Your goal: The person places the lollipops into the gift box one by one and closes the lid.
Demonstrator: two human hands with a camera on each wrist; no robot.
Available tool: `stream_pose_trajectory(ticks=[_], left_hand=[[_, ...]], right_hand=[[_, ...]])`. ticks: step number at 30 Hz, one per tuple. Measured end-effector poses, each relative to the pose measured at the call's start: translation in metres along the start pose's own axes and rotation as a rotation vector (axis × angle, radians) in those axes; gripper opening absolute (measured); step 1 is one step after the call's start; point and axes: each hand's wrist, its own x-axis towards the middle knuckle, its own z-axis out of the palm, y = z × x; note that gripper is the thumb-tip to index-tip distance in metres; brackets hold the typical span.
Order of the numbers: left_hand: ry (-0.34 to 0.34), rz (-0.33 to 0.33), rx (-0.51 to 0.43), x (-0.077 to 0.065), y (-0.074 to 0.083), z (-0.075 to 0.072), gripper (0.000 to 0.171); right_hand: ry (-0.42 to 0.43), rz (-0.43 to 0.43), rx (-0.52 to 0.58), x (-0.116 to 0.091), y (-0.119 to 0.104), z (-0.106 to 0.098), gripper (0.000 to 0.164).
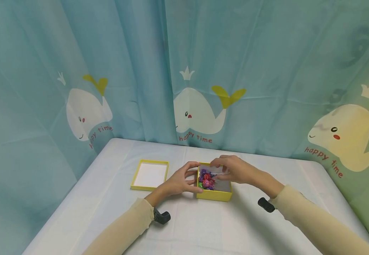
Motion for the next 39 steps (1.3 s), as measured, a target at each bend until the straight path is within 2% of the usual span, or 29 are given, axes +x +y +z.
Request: stream_pose_trajectory(ticks=[10, 19, 30, 33, 39], left_hand=[[0.007, 0.002, -0.012, -0.001, 0.003, 0.000, 0.091], [0.004, 0.002, -0.004, -0.002, 0.003, 0.001, 0.092], [0.006, 0.004, 0.000, -0.001, 0.001, 0.000, 0.093], [0.003, 0.001, 0.000, -0.001, 0.002, 0.000, 0.094], [0.004, -0.002, 0.004, -0.001, 0.003, 0.000, 0.094]], right_hand=[[0.026, 0.048, -0.044, -0.013, 0.003, -0.013, 0.037], [0.057, 0.082, -0.041, -0.029, 0.012, -0.015, 0.040], [0.095, 0.230, -0.058, -0.072, 0.033, -0.023, 0.039], [0.119, 0.243, -0.053, -0.086, 0.040, -0.025, 0.038], [0.221, 0.201, -0.114, -0.116, 0.057, -0.023, 0.038]])
